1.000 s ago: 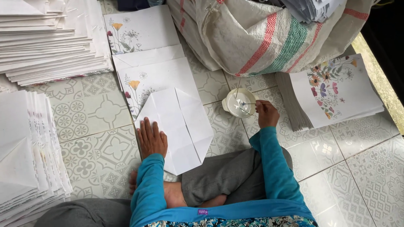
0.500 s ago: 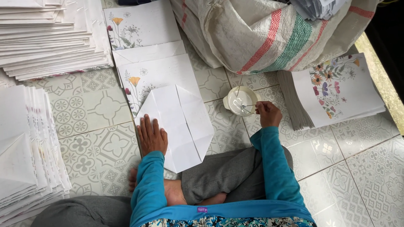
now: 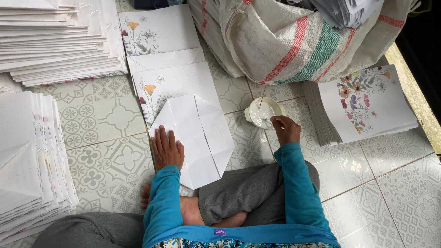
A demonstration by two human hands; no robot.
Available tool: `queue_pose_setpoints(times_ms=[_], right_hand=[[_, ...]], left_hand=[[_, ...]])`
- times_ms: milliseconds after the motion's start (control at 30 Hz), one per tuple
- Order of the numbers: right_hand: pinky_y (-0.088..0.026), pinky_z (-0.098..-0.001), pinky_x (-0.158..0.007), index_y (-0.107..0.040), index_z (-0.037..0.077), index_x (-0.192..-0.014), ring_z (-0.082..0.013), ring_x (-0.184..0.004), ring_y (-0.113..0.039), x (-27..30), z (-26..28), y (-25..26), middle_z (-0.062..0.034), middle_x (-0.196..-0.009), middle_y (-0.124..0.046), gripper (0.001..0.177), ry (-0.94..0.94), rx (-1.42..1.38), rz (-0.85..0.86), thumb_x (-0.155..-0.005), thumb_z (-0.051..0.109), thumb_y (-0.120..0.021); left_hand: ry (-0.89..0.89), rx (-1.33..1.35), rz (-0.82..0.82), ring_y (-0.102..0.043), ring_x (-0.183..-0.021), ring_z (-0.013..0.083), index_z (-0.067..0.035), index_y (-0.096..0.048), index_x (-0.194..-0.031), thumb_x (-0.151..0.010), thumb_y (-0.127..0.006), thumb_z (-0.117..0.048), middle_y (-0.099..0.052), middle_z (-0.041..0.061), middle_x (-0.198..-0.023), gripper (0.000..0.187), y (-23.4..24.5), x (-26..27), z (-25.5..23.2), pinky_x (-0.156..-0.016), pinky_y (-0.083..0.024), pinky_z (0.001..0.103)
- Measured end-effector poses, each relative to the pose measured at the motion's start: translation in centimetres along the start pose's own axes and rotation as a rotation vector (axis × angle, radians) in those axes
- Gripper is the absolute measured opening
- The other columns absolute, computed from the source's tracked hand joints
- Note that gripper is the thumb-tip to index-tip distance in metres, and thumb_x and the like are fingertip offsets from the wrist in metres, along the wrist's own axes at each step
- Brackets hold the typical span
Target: A person manually assembles envelopes by applying glue to pre-printed paper and folding it into the final shape.
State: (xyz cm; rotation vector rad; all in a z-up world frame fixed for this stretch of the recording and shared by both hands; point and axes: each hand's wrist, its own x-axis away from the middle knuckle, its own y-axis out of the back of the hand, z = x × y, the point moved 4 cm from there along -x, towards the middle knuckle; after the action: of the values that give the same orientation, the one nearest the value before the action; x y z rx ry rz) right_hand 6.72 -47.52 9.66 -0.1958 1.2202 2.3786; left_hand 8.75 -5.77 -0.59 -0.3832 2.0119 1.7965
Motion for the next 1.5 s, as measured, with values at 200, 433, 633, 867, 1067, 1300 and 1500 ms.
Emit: queue_pose_setpoints(times_ms=[200, 433, 633, 867, 1067, 1300, 1500], right_hand=[[-0.064, -0.0416, -0.074, -0.08, 0.01, -0.101, -0.0269, -0.076, -0.074, 0.2, 0.4, -0.1, -0.0108, -0.082, -0.076, 0.005, 0.037, -0.014, 0.034, -0.096, 0.011, -0.079], [-0.063, -0.0411, -0.074, -0.08, 0.011, -0.097, -0.0229, -0.074, -0.074, 0.3, 0.2, -0.1, -0.0094, -0.078, -0.076, 0.012, -0.08, -0.124, 0.097, -0.098, 0.023, -0.08], [-0.063, -0.0421, -0.072, -0.077, 0.004, -0.09, -0.0243, -0.075, -0.074, 0.2, 1.3, 0.2, -0.0139, -0.081, -0.076, 0.023, -0.165, -0.291, 0.132, -0.099, 0.025, -0.08], [-0.065, -0.0416, -0.073, -0.072, -0.005, -0.091, -0.0251, -0.076, -0.073, 0.1, 0.4, 0.3, -0.0211, -0.088, -0.075, 0.021, -0.188, -0.512, -0.01, -0.101, 0.012, -0.079], [-0.061, -0.0445, -0.07, -0.075, -0.002, -0.094, -0.0293, -0.072, -0.074, 0.4, 3.7, 0.6, -0.0195, -0.082, -0.075, 0.021, -0.058, -0.237, 0.15, -0.101, 0.017, -0.082], [-0.061, -0.0408, -0.076, -0.071, -0.003, -0.097, -0.0207, -0.077, -0.07, 0.9, 10.8, -7.0, -0.0194, -0.094, -0.074, 0.01, -0.001, -0.669, 0.166, -0.101, 0.004, -0.076], [-0.063, -0.0418, -0.081, -0.077, 0.0, -0.108, -0.0228, -0.079, -0.076, 2.9, 21.5, -15.0, -0.0189, -0.091, -0.079, 0.013, 0.065, -0.669, 0.347, -0.097, 0.006, -0.076]], left_hand=[[-0.001, -0.021, 0.024, -0.035, -0.153, 0.0319, -0.013, -0.055, -0.138, -0.1, -0.046, -0.036, -0.043, 0.017, -0.16, 0.045, -0.4, 0.1, 0.0, -0.129, -0.017, 0.049], [0.0, -0.023, 0.021, -0.036, -0.153, 0.0322, -0.012, -0.055, -0.137, -0.1, -0.046, -0.035, -0.043, 0.017, -0.159, 0.045, -0.4, 0.1, 0.0, -0.128, -0.017, 0.049], [-0.006, -0.016, 0.015, -0.035, -0.153, 0.0328, -0.012, -0.055, -0.137, -0.1, -0.046, -0.035, -0.043, 0.018, -0.16, 0.045, -0.5, 0.1, 0.0, -0.128, -0.017, 0.049], [0.002, -0.016, 0.009, -0.036, -0.152, 0.0335, -0.011, -0.056, -0.137, -0.099, -0.047, -0.035, -0.044, 0.018, -0.159, 0.045, -0.8, 0.2, 0.1, -0.128, -0.019, 0.05], [-0.019, 0.094, -0.061, -0.041, -0.148, 0.0356, -0.01, -0.061, -0.14, -0.091, -0.057, -0.029, -0.046, 0.018, -0.158, 0.052, -1.9, 0.3, -0.1, -0.123, -0.026, 0.055], [0.062, 0.043, 0.169, -0.028, -0.154, 0.0291, -0.019, -0.044, -0.154, -0.097, -0.048, -0.042, -0.032, 0.009, -0.167, 0.062, -1.1, -0.1, -0.2, -0.128, -0.015, 0.052], [0.088, 0.092, 0.684, -0.004, -0.158, 0.0312, -0.019, -0.019, -0.163, -0.104, -0.026, -0.045, -0.004, 0.01, -0.173, 0.065, -1.6, -0.6, -0.5, -0.128, 0.0, 0.053]])
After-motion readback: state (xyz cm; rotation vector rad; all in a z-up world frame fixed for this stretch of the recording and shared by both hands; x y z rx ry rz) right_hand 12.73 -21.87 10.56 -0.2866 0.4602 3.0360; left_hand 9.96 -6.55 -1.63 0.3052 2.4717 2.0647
